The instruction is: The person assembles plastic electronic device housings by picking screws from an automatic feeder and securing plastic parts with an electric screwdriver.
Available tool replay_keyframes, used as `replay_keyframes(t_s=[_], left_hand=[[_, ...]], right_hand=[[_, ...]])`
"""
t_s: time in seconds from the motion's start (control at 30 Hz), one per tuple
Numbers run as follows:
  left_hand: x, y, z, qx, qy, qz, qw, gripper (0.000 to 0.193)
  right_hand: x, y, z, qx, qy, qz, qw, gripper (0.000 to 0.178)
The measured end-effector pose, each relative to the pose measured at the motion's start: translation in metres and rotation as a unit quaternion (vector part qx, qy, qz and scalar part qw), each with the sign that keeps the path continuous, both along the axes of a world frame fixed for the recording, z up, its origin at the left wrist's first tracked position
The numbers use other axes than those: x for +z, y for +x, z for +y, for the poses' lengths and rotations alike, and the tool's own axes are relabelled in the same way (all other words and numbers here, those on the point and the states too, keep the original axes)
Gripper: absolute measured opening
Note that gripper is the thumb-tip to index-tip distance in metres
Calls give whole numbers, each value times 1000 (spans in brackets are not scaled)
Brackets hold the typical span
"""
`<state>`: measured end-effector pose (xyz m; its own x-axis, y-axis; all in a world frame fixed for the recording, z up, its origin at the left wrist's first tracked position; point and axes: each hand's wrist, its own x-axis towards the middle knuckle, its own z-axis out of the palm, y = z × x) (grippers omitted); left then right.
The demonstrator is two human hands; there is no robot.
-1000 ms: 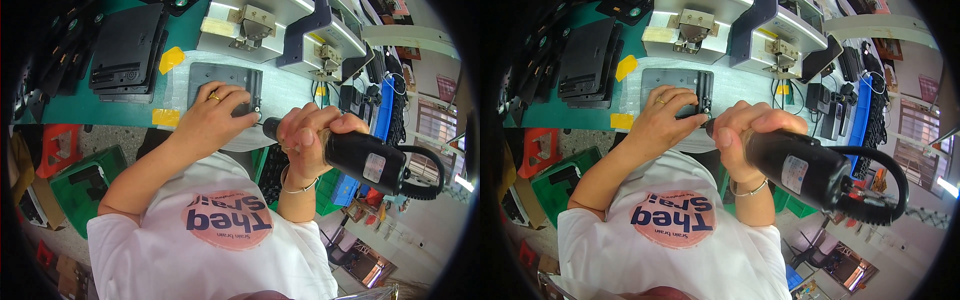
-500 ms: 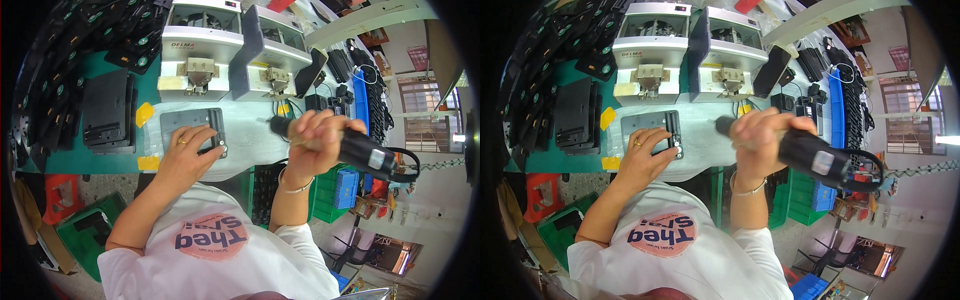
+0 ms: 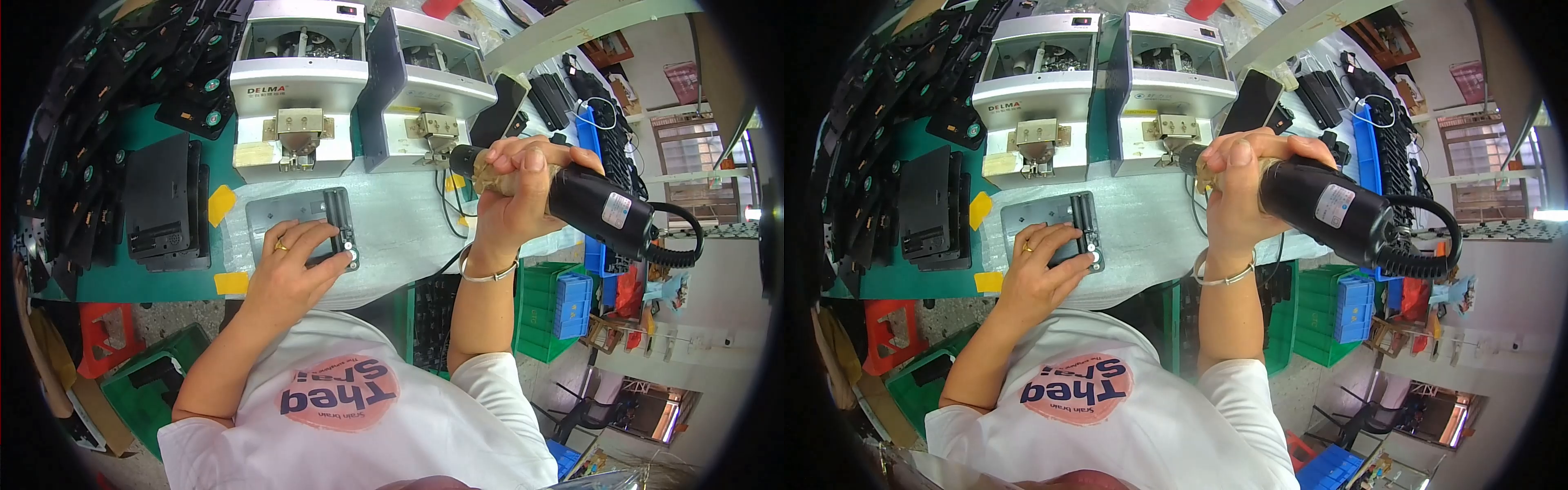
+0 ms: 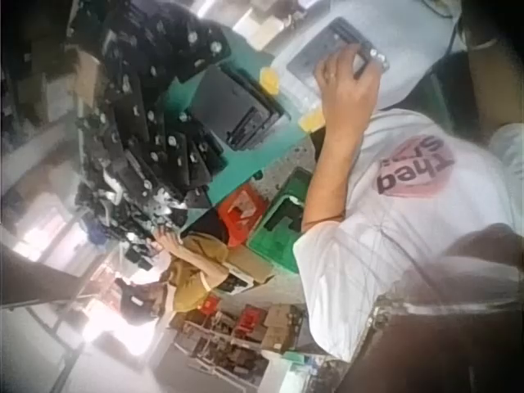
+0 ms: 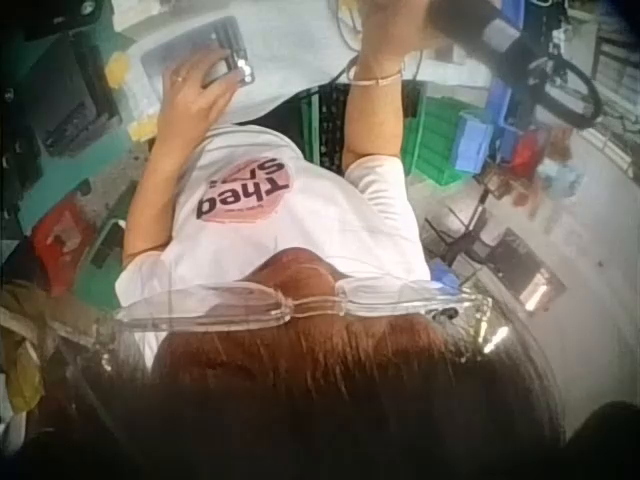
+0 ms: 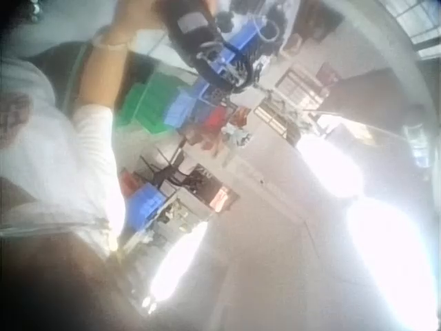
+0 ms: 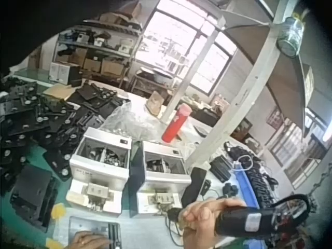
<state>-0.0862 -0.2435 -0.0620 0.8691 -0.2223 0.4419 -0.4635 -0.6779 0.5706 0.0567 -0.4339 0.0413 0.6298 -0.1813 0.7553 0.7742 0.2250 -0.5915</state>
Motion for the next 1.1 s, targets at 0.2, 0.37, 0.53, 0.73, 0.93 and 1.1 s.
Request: replay_keyframes(t_s=[0.2, 0.37, 0.53, 0.73, 0.93, 1.1], left_hand=[[1, 0, 1, 5, 5, 1, 1000, 25], [0, -2, 1, -1, 3, 2, 1000, 26], [2, -4, 3, -4, -11, -3, 1000, 25], [2, -5, 5, -1, -33, 25, 999, 29], [20, -12, 37, -5, -38, 101, 994, 44], [12, -19, 55, -3, -25, 128, 991, 45]], right_hand=[[-5, 9, -3, 5, -24, 3, 1000, 40], [-1, 12, -6, 36, -43, 2, 998, 37], [16, 31, -3, 146, -89, 89, 981, 38], [16, 9, -1, 172, -63, 130, 975, 41], [4, -67, 20, 307, 24, 152, 939, 42], [-18, -105, 50, 297, 3, 202, 933, 46]])
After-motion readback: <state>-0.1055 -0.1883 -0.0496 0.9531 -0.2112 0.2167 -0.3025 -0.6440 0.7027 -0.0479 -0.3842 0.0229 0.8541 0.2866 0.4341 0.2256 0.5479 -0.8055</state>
